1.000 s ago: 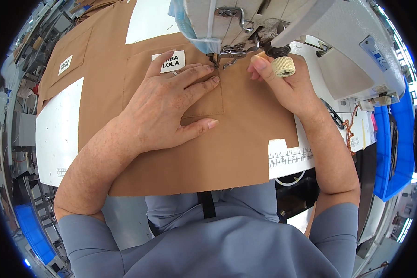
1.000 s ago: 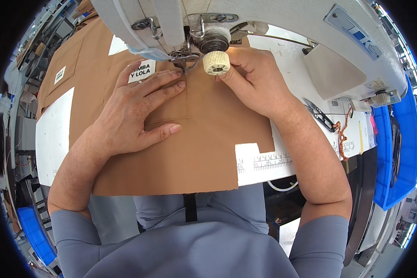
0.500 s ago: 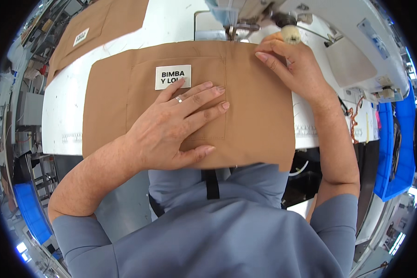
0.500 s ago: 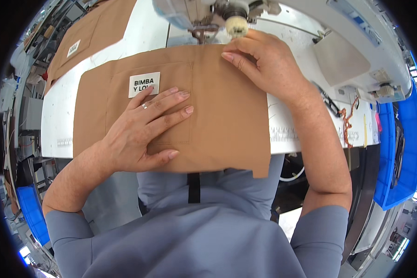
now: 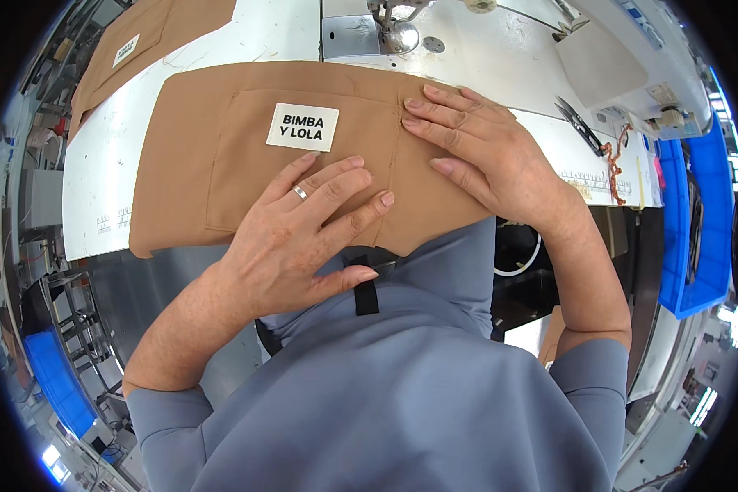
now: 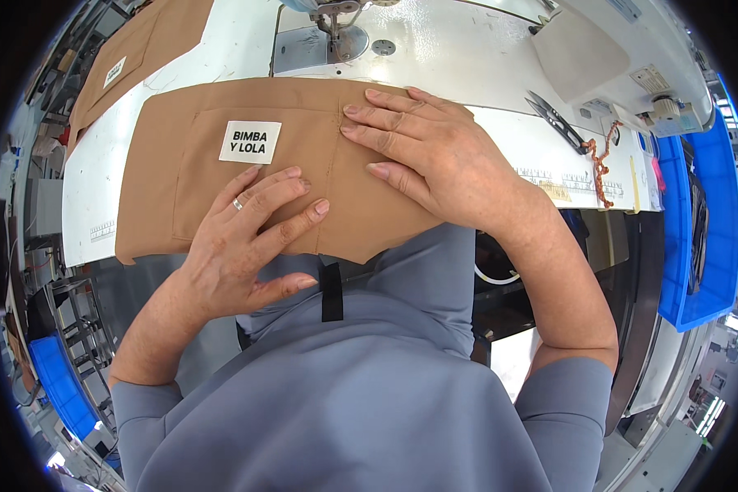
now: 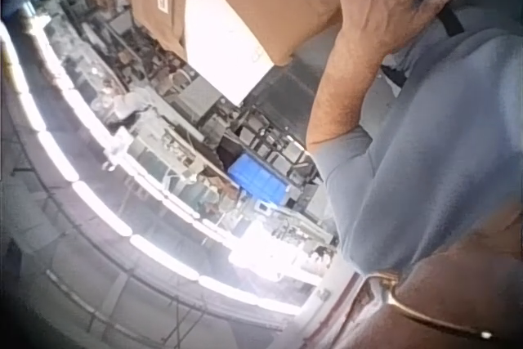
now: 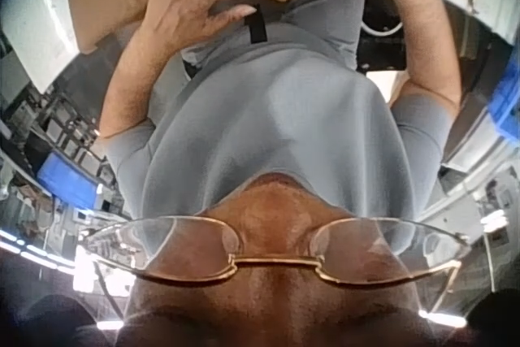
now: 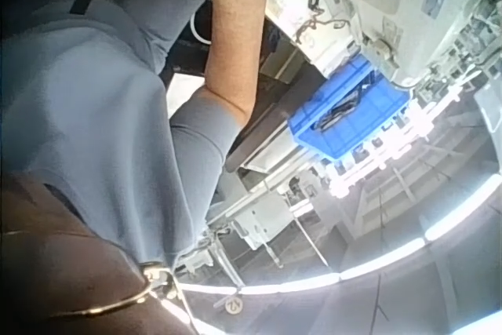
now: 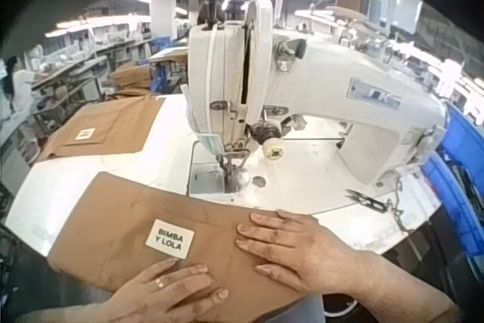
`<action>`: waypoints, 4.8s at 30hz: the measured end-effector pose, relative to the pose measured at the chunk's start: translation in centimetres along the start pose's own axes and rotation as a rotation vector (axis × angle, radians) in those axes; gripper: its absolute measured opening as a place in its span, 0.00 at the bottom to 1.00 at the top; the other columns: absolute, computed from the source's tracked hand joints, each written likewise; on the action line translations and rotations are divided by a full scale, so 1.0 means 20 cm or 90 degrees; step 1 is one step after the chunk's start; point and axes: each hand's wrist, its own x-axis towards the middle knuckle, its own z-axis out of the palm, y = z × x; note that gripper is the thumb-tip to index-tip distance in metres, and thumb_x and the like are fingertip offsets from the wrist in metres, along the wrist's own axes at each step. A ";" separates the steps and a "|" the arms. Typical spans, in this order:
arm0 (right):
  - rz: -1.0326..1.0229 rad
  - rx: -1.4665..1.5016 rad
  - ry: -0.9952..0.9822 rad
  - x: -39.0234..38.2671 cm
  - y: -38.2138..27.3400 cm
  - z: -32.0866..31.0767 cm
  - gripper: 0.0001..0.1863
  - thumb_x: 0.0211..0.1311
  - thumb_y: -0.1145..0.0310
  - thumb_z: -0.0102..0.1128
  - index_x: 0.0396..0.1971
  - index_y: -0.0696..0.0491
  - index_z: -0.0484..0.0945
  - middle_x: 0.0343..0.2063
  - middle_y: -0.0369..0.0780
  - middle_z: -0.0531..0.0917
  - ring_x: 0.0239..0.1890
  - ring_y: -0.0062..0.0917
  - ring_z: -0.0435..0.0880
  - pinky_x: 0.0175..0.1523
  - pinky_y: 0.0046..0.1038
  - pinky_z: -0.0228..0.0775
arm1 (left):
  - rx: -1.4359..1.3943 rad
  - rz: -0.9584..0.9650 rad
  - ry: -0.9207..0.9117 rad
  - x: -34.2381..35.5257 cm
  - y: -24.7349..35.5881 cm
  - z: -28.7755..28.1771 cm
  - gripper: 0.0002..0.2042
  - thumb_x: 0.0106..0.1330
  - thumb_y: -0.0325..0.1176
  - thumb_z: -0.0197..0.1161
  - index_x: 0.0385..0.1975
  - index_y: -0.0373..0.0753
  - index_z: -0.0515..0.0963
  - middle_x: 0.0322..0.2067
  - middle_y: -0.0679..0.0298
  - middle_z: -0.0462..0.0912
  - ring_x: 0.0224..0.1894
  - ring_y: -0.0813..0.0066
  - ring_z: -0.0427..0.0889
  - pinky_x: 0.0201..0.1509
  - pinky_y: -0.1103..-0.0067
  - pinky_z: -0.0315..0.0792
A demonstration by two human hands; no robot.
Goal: Sew a pocket piece onto a leather panel using an industrial sewing machine and trim the threads.
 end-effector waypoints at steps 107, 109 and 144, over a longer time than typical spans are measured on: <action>0.390 -0.134 0.320 -0.48 0.38 -0.20 0.08 0.74 0.66 0.61 0.45 0.50 0.85 0.35 0.40 0.89 0.38 0.40 0.87 0.43 0.38 0.79 | -0.121 0.010 0.262 0.67 -0.05 0.20 0.06 0.71 0.29 0.65 0.38 0.33 0.77 0.33 0.60 0.80 0.34 0.63 0.77 0.42 0.71 0.74; 0.340 -0.079 0.306 -0.41 0.28 -0.17 0.08 0.74 0.66 0.60 0.46 0.49 0.84 0.34 0.41 0.89 0.37 0.40 0.88 0.43 0.38 0.79 | -0.115 -0.007 0.249 0.67 -0.04 0.20 0.06 0.72 0.29 0.65 0.38 0.33 0.76 0.33 0.59 0.79 0.35 0.61 0.78 0.43 0.70 0.74; 0.247 0.078 0.141 -0.19 0.05 -0.08 0.13 0.64 0.64 0.75 0.37 0.56 0.81 0.34 0.39 0.85 0.37 0.29 0.86 0.46 0.30 0.80 | -0.102 -0.033 0.245 0.68 -0.02 0.20 0.06 0.72 0.31 0.63 0.37 0.36 0.77 0.33 0.59 0.81 0.36 0.58 0.82 0.41 0.67 0.75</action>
